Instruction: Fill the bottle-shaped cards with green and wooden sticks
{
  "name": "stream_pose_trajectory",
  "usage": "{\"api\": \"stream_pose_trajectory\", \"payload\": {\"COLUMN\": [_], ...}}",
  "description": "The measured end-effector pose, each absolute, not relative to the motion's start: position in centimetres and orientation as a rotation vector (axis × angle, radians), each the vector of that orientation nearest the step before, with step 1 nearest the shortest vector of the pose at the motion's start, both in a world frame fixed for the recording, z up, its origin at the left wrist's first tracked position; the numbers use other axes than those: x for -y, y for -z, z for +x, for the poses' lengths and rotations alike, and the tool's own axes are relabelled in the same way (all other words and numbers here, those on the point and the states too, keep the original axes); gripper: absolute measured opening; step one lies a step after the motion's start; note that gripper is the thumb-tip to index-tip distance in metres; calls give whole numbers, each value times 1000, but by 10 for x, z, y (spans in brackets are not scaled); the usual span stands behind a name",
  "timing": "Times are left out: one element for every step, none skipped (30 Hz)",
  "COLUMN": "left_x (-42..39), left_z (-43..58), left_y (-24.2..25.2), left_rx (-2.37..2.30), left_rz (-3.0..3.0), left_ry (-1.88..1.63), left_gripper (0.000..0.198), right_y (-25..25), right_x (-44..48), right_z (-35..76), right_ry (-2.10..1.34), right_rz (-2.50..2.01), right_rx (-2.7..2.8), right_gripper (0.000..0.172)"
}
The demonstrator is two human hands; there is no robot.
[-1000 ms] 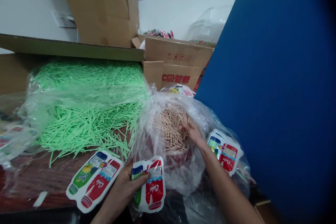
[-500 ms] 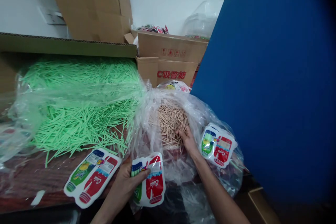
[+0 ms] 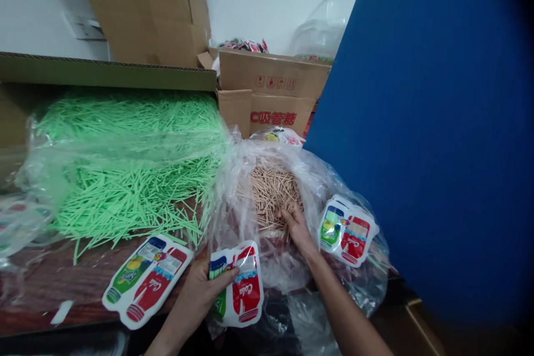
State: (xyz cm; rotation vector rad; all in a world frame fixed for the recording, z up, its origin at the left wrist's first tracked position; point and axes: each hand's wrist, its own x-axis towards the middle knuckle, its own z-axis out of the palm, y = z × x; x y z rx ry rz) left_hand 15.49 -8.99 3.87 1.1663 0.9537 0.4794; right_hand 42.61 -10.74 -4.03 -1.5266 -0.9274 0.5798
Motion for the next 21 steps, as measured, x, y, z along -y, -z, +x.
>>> {"api": "stream_pose_trajectory", "payload": {"left_x": [90, 91, 91, 91, 91, 91, 90, 90, 90, 90, 89, 89, 89, 90, 90, 90, 90, 90, 90, 90, 91], "left_z": [155, 155, 154, 154, 153, 153, 152, 152, 152, 152, 153, 153, 153, 153, 153, 153, 153, 153, 153, 154, 154], "left_y": [-38, -38, -37, -36, -35, -33, -32, -31, -30, -28, -27, -26, -24, -23, -22, -21, -21, -22, -23, -25, -27], "left_rx": [-950, -947, -944, -941, -940, -940, -939, -938, -936, -932, -927, -922, -921, -922, -925, -928, -928, -929, -930, -931, -934], "left_rz": [1142, 1122, 1110, 1107, 1111, 1120, 1130, 1135, 1137, 1139, 1141, 1142, 1143, 1141, 1139, 1134, 1130, 1128, 1129, 1134, 1137], "left_ry": [-479, -478, -480, -480, -479, -478, -477, -477, -477, -477, -480, -484, -488, -491, -494, -496, -494, -495, -495, -499, -506], "left_gripper": [25, 26, 26, 26, 25, 25, 25, 25, 25, 25, 25, 26, 26, 26, 26, 26, 26, 26, 26, 26, 27], "right_y": [39, 36, 34, 31, 29, 28, 29, 30, 33, 36, 39, 41, 43, 43, 42, 40, 37, 35, 32, 30, 29], "right_x": [108, 108, 109, 110, 111, 112, 113, 113, 112, 112, 111, 110, 110, 109, 109, 110, 110, 111, 112, 112, 113], "right_z": [426, 425, 425, 424, 423, 422, 422, 421, 421, 421, 421, 421, 421, 421, 422, 422, 422, 422, 421, 421, 420], "right_ry": [-582, -582, -574, -559, -538, -526, -524, -529, -539, -556, -572, -584, -592, -604, -615, -622, -622, -621, -617, -614, -615], "right_rz": [-1535, -1543, -1549, -1547, -1538, -1525, -1513, -1506, -1505, -1512, -1521, -1528, -1528, -1522, -1512, -1503, -1495, -1487, -1473, -1457, -1442], "right_rx": [935, 936, 932, 925, 922, 924, 928, 932, 929, 918, 899, 880, 867, 864, 869, 879, 884, 880, 868, 854, 843], "right_gripper": [16, 17, 18, 18, 18, 17, 18, 21, 23, 23, 22, 21, 20, 21, 21, 20, 19, 19, 20, 21, 22]}}
